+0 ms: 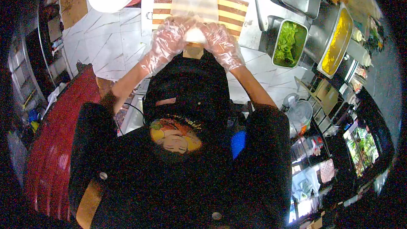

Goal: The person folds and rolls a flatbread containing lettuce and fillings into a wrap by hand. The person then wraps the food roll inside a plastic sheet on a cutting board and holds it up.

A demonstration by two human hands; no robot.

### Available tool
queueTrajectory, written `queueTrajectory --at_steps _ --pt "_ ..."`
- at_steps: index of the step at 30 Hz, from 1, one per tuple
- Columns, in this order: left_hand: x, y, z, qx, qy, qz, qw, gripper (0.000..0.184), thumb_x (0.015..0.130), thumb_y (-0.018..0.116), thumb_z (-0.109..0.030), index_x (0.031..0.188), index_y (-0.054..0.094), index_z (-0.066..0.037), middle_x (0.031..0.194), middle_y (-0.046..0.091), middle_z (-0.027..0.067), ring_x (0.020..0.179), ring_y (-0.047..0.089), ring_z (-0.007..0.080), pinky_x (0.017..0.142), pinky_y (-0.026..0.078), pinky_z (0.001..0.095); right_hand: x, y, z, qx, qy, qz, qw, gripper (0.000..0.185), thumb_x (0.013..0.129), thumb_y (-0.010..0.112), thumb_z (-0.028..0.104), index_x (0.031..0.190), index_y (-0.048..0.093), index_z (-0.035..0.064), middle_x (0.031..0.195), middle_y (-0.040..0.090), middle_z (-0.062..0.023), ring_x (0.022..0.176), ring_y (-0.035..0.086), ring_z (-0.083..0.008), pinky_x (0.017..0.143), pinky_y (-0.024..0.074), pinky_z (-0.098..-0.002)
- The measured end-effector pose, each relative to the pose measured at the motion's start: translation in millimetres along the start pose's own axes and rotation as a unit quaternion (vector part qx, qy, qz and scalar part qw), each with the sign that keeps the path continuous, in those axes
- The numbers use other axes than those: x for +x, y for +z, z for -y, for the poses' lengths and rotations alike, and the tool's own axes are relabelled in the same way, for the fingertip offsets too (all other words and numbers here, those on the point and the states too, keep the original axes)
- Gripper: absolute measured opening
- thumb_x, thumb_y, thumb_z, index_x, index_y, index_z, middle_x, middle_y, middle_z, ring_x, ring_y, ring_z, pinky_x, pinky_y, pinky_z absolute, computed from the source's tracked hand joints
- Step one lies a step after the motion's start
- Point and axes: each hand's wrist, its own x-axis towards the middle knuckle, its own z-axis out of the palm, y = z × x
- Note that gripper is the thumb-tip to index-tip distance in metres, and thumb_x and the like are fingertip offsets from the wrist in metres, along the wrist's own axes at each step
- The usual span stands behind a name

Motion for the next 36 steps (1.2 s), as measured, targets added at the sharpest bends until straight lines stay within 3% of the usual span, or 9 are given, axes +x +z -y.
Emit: queueTrajectory --at_steps 5,9,16,19,22,26,31,34,36 --pt "2.7 22.0 3.5 0.054 0.005 -0.038 0.998 0.047 0.085 0.06 -0.018 0.131 0.059 -0.022 0.11 0.066 0.0085 0.098 0.064 0.0303 0.081 0.054 0.042 -1.3 -2.7 -6.8 0.036 -0.044 -0.067 0.996 0.058 0.08 0.075 0.03 0.132 0.054 0.015 0.12 0.059 -0.0116 0.114 0.057 -0.0311 0.095 0.0499 -0.0434" --pt "11.6 8.6 0.2 0.09 -0.023 0.06 0.994 0.041 0.083 0.061 -0.017 0.125 0.061 -0.018 0.109 0.066 0.0094 0.095 0.065 0.0304 0.079 0.055 0.0422 1.6 -10.3 -6.4 0.053 -0.03 -0.035 0.998 0.053 0.083 0.071 0.033 0.131 0.057 0.0139 0.122 0.061 -0.0119 0.117 0.057 -0.0308 0.098 0.0479 -0.0439" --pt "14.0 -16.3 14.4 -0.123 0.051 0.004 0.991 0.03 0.073 0.065 -0.014 0.103 0.066 -0.008 0.092 0.069 0.0121 0.093 0.067 0.0307 0.083 0.055 0.0395 18.4 -25.2 -10.3 0.114 -0.033 0.03 0.992 0.057 0.08 0.074 0.034 0.13 0.058 0.0125 0.119 0.065 -0.0112 0.112 0.061 -0.0319 0.1 0.0466 -0.0421" --pt "18.9 2.0 21.7 -0.085 0.07 -0.039 0.993 0.029 0.075 0.063 -0.014 0.103 0.066 -0.007 0.092 0.069 0.0119 0.09 0.067 0.0306 0.082 0.055 0.039 19.8 -11.0 -18.6 0.075 -0.079 -0.039 0.993 0.055 0.079 0.075 0.033 0.127 0.059 0.0115 0.117 0.065 -0.0114 0.111 0.061 -0.0318 0.099 0.0467 -0.0425" --pt "19.8 5.3 20.3 -0.034 0.048 0.024 0.998 0.026 0.077 0.061 -0.014 0.101 0.065 -0.006 0.091 0.069 0.0122 0.089 0.067 0.0307 0.08 0.055 0.0398 12.9 -6.2 -8.3 -0.023 -0.047 -0.068 0.996 0.051 0.079 0.075 0.031 0.123 0.061 0.0104 0.116 0.066 -0.0123 0.11 0.061 -0.0321 0.099 0.0466 -0.0431" --pt "13.8 40.8 40.8 -0.169 0.044 0.025 0.984 0.023 0.077 0.059 -0.015 0.098 0.064 -0.006 0.086 0.067 0.0124 0.086 0.066 0.0313 0.075 0.054 0.0415 14.2 -21.2 6.9 0.01 -0.002 -0.02 1.0 0.052 0.077 0.076 0.029 0.122 0.06 0.0108 0.116 0.066 -0.0137 0.11 0.061 -0.0326 0.099 0.0468 -0.0438" --pt "21.9 -3.1 16.9 -0.056 0.052 0.029 0.997 0.021 0.076 0.062 -0.013 0.096 0.064 -0.007 0.086 0.067 0.0117 0.086 0.067 0.0287 0.075 0.054 0.0419 27.6 -25.0 1.3 0.042 0.013 0.032 0.999 0.057 0.075 0.077 0.026 0.126 0.058 0.0126 0.117 0.065 -0.0143 0.111 0.061 -0.0328 0.098 0.0473 -0.0444" --pt "17.3 7.5 2.6 0.024 0.041 -0.084 0.995 0.021 0.076 0.064 -0.011 0.096 0.064 -0.007 0.089 0.068 0.0124 0.09 0.067 0.0288 0.079 0.053 0.0424 27.4 -22.9 -0.8 0.048 0.019 0.032 0.998 0.061 0.074 0.08 0.029 0.127 0.057 0.0121 0.119 0.064 -0.0143 0.113 0.06 -0.0331 0.099 0.0469 -0.0446" --pt "18.6 4.8 4.5 0.014 0.036 -0.025 0.999 0.021 0.075 0.064 -0.011 0.096 0.065 -0.008 0.09 0.068 0.013 0.092 0.067 0.0302 0.082 0.052 0.0429 23.9 -19.7 -0.3 0.029 -0.013 0.004 0.999 0.063 0.073 0.08 0.034 0.127 0.057 0.0107 0.12 0.063 -0.0152 0.113 0.06 -0.0338 0.098 0.047 -0.0449"
